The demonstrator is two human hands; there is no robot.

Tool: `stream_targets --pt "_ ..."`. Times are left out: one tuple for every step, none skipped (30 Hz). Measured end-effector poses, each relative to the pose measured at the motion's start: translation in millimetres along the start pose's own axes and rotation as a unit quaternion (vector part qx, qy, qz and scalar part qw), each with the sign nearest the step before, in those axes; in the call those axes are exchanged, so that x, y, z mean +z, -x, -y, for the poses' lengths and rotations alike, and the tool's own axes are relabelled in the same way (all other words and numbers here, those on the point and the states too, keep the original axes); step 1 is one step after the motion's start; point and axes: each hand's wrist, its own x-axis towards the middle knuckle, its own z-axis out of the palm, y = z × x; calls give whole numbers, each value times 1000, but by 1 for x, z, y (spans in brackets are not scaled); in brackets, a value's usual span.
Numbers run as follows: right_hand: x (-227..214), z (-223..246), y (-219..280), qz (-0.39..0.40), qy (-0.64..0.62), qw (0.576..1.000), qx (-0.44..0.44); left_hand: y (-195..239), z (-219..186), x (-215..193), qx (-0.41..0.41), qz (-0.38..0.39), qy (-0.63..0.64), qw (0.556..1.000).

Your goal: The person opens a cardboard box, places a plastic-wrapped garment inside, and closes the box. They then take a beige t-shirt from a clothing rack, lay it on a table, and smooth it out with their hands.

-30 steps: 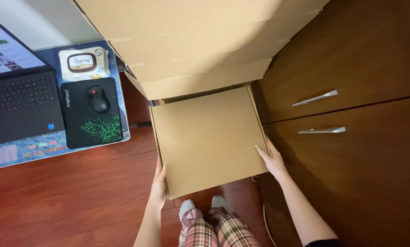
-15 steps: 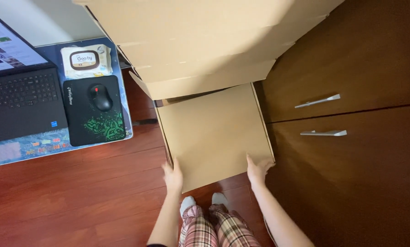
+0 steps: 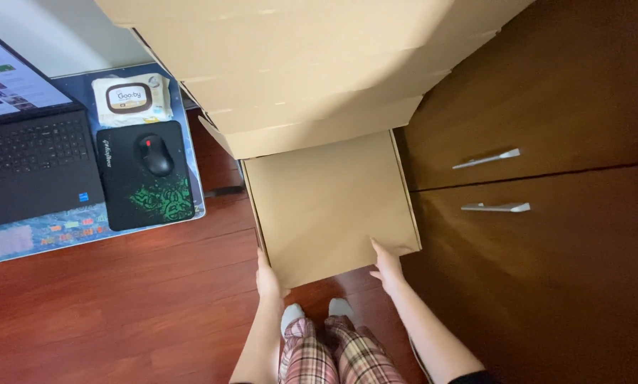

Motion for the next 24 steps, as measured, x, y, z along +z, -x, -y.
stream_targets --pt "-8 -10 -16 5 61 998 6 17 -6 -2 22 -11 -14 1000" --pt "-17 -21 -30 10 122 992 13 35 -12 -4 43 -22 -29 998" --pt "-23 -20 -33 10 121 993 11 3 2 -8 45 -21 -28 998" --pt "-30 -18 -34 17 175 984 9 -27 16 -12 88 -39 -139 986" --pt "-37 -15 -32 23 226 974 6 -55 27 -15 133 -55 -248 958" --pt "-44 -11 -27 22 224 974 3 -49 27 -16 136 -54 -247 958" --pt "-49 -6 -21 29 290 956 -20 -42 24 -16 162 -66 -297 939" --pt "-56 -1 -13 34 356 933 -42 -32 21 -17 187 -78 -346 916" --pt "-58 2 -2 32 349 935 -48 -28 22 -19 195 -75 -346 914" --pt "-62 5 11 32 397 913 -87 -23 23 -22 211 -101 -392 890" --pt "-68 9 23 29 442 887 -127 -16 25 -22 228 -125 -436 861" --pt "-68 25 64 25 435 890 -134 7 18 -25 239 -122 -435 859" --pt "-69 41 104 44 455 876 -153 30 11 -28 265 -118 -463 837" --pt "-71 57 145 63 474 861 -171 53 5 -30 291 -114 -491 814" --pt "-78 66 173 54 463 867 -175 86 -5 -30 303 -108 -494 808" --pt "-85 75 199 81 464 850 -237 119 -14 -30 316 -99 -506 797" --pt "-93 82 225 103 461 831 -296 151 -23 -29 330 -88 -522 782" --pt "-100 87 245 89 447 839 -298 182 -27 -26 344 -79 -528 772" --pt "-106 90 262 102 460 820 -324 210 -32 -23 393 -62 -510 763" --pt "-112 93 278 114 472 801 -351 237 -35 -19 439 -43 -490 752" --pt "-122 91 287 92 457 814 -345 245 -30 -15 452 -23 -502 737" --pt "-132 88 294 86 426 802 -410 252 -26 -10 570 -4 -456 683" --pt "-144 83 300 79 397 784 -470 259 -17 -6 674 19 -400 621" --pt "-164 85 322 56 385 797 -462 290 -11 -1 680 44 -407 608"
